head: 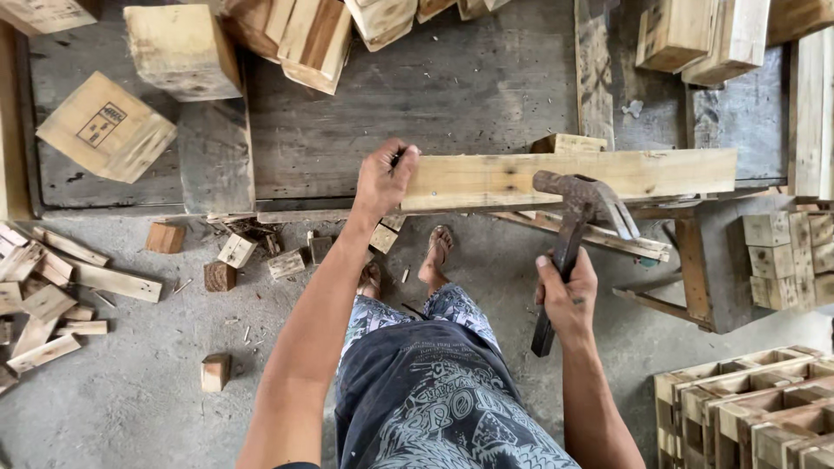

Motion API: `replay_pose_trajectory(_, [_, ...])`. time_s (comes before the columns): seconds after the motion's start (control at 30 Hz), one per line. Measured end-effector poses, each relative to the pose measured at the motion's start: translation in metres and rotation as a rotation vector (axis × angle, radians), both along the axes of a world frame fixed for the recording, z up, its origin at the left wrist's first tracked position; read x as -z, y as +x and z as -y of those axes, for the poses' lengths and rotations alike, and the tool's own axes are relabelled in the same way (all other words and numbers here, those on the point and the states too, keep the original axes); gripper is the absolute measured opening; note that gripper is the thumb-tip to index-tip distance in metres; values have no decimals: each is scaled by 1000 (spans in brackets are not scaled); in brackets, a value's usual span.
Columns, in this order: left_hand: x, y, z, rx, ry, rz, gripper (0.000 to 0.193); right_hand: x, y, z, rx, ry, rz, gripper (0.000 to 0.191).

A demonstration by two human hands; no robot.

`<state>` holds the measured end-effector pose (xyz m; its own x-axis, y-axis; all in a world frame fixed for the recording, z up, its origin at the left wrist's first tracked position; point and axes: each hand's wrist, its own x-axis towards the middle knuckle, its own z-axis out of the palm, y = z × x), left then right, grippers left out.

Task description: The person assembles wooden frames by placing nails into pre-drilled holes and hammering them into wooden planks. The person repeatedly picks up planks, aligns them, and secures them with nails using a hammer.

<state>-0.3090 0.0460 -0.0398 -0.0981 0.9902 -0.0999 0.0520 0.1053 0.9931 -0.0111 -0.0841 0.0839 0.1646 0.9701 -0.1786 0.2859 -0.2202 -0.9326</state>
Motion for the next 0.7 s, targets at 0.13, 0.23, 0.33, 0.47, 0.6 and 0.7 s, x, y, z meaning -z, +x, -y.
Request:
replay_pose_trajectory(0.13, [-2, 1, -4, -37, -43, 20, 30, 12, 27, -3, 50, -39, -40, 12])
replay_pose_trajectory(0.23, [-4, -13, 0, 13, 80, 98, 21, 18, 48, -7, 53, -83, -84, 13])
replay_pose_trajectory(0.33, [-8, -42, 17, -427, -314, 148, 31, 11, 66, -18, -19, -99, -89, 13])
replay_pose_trajectory(0.47, [-16, -64, 74, -607, -342, 733, 19, -2, 94, -51, -122, -161, -63, 13])
replay_pose_trajectory(0.6, [-18, -38, 130, -816, -302, 896, 20, 6, 113, -98, -330, -187, 20, 11])
replay_pose_trajectory(0.7, [-20, -10, 151, -999, -285, 960, 7, 14, 112, -128, -463, -231, 102, 12])
